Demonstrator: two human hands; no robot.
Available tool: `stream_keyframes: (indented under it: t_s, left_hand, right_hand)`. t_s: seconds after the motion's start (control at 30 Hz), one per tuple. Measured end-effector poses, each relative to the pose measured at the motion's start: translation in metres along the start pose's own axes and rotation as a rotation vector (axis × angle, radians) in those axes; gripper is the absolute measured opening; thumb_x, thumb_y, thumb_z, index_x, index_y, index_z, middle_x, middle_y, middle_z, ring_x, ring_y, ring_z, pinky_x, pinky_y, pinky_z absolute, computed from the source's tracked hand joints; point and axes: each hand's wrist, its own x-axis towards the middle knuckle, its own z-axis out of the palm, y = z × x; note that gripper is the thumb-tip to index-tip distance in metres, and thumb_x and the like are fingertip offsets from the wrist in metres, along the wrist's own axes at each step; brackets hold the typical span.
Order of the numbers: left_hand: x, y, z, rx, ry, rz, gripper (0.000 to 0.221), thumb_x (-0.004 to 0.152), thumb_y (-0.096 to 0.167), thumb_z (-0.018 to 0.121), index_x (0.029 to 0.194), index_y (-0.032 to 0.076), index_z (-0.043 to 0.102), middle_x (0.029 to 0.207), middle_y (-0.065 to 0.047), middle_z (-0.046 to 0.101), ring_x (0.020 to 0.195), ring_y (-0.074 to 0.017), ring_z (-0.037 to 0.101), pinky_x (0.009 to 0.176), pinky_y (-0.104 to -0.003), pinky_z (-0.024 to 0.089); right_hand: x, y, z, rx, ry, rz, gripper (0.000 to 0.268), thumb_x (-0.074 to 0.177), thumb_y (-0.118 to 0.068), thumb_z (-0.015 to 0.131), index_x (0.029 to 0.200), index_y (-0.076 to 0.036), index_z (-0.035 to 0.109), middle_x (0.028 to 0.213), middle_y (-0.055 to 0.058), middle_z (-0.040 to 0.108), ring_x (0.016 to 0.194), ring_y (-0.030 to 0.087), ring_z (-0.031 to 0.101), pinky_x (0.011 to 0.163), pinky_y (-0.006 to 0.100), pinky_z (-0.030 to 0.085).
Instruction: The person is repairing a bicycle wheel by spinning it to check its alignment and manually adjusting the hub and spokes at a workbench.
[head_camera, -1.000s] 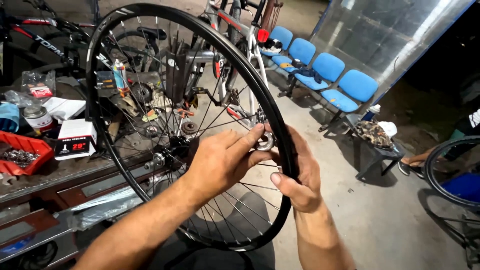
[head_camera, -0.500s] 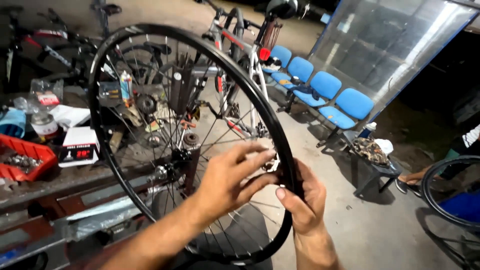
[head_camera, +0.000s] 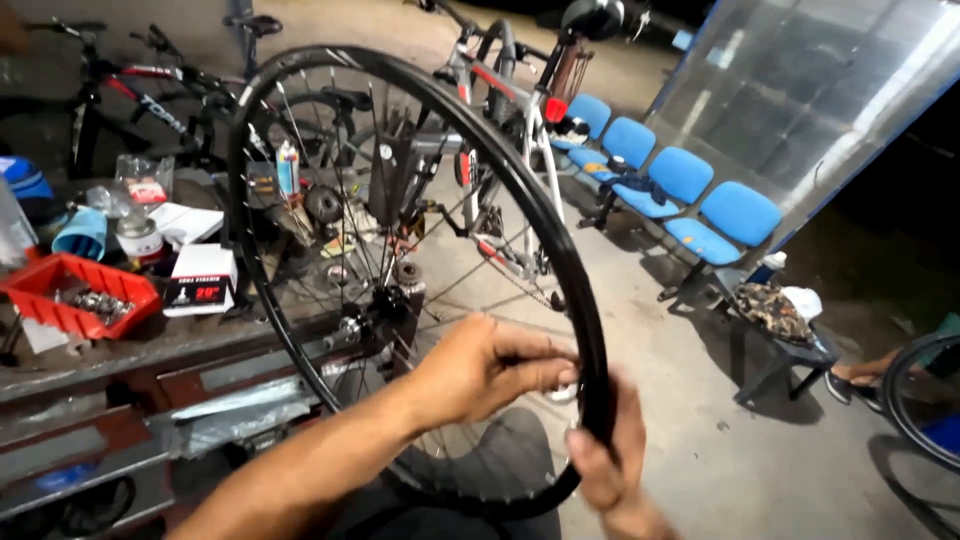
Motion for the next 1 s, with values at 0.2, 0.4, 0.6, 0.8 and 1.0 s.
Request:
stream_keyframes:
  t_s: [0.2,0.4,0.6,0.8,1.0]
  left_hand:
    - [-0.009,-0.046,0.038,0.618,0.127,0.358,0.05,0.09,0.052,0.078,0.128,0.02,0.073,0.091,-0.001,0.065,0.076,-0.026,0.069,0.055,-0.045,0.052]
    - [-0.011,-0.018,0.029,0.86,0.359,0.56,0.04,0.098,0.033,0.069,0.125,0.003,0.069,0.083,-0.007,0.062,0.068,-0.0282,0.059,0.059,-0.042,0.049]
    - [-0.001,-0.007,0.008,0.899,0.556,0.496,0.06,0.104,0.029,0.078,0.148,0.002,0.047,0.116,-0.011,0.077,0.091,-0.0203,0.072,0.074,-0.035,0.057]
    - [0.016,-0.009,0.012,0.619,0.477,0.296,0.037,0.098,0.029,0.075,0.119,0.003,0.059,0.101,-0.012,0.077,0.082,-0.0298,0.076,0.068,-0.042,0.059]
    - [0.021,0.001,0.007,0.281,0.396,0.2,0.036,0.092,0.026,0.08,0.119,0.004,0.069,0.099,-0.006,0.078,0.069,-0.0135,0.069,0.065,-0.028,0.061]
  right_hand:
    - [0.141,-0.094,0.015,0.599,-0.591,0.192,0.08,0.097,-0.027,0.073,0.157,0.007,0.032,0.157,0.028,0.046,0.15,0.038,0.045,0.128,0.054,0.039]
    - [0.142,-0.083,0.031,0.619,-0.45,0.234,0.059,0.089,-0.016,0.073,0.14,0.007,0.054,0.139,0.03,0.064,0.128,0.036,0.066,0.115,0.044,0.053]
    - [0.137,-0.09,0.032,0.304,-0.274,0.108,0.056,0.096,-0.031,0.068,0.138,0.005,0.061,0.135,0.018,0.069,0.126,0.03,0.067,0.114,0.041,0.051]
    - [0.128,-0.101,0.029,0.17,-0.269,0.052,0.059,0.099,-0.033,0.062,0.147,0.001,0.054,0.151,0.019,0.06,0.141,0.028,0.059,0.124,0.041,0.045]
    - [0.128,-0.109,0.032,0.233,-0.249,0.054,0.067,0.096,-0.031,0.065,0.15,0.005,0.05,0.147,0.017,0.06,0.131,0.031,0.062,0.115,0.043,0.053]
